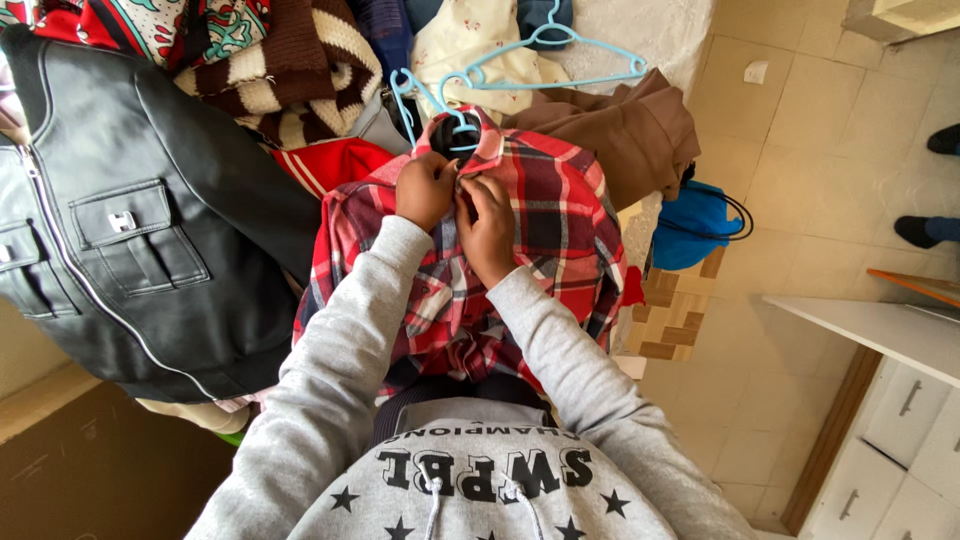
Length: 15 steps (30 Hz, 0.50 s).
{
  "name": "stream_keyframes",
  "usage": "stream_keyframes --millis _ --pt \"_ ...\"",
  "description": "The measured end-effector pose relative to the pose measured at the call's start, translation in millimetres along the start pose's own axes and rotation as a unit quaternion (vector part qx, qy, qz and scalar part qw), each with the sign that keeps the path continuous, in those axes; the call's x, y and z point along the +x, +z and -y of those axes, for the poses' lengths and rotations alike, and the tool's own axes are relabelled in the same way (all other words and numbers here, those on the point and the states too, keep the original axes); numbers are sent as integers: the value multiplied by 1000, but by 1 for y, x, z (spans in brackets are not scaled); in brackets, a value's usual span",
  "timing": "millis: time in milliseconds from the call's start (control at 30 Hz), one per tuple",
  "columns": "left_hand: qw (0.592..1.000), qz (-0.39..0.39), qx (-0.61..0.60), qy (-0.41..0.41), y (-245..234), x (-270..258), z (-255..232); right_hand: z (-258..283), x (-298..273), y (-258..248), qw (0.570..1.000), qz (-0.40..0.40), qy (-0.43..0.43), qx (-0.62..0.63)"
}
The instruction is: The person buttons a red plaid shirt and hangs it on a hanger inside a wardrobe. They then pick up a red varsity jacket, place it on a hanger, and button it up while it is on the hanger.
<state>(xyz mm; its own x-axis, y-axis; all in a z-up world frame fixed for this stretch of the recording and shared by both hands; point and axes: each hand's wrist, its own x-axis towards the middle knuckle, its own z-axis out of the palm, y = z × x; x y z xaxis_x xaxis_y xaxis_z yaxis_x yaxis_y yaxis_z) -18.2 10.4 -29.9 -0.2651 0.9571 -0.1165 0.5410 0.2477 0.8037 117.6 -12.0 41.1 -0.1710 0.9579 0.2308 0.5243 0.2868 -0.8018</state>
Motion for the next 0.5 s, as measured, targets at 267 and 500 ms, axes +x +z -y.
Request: stream_keyframes --millis 267,500 --pt "999 -14 24 -30 -17 -18 -30 -3 -14 6 998 20 26 45" --pt "999 -27 47 -4 5 -7 5 -14 -18 8 994 43 -12 95"
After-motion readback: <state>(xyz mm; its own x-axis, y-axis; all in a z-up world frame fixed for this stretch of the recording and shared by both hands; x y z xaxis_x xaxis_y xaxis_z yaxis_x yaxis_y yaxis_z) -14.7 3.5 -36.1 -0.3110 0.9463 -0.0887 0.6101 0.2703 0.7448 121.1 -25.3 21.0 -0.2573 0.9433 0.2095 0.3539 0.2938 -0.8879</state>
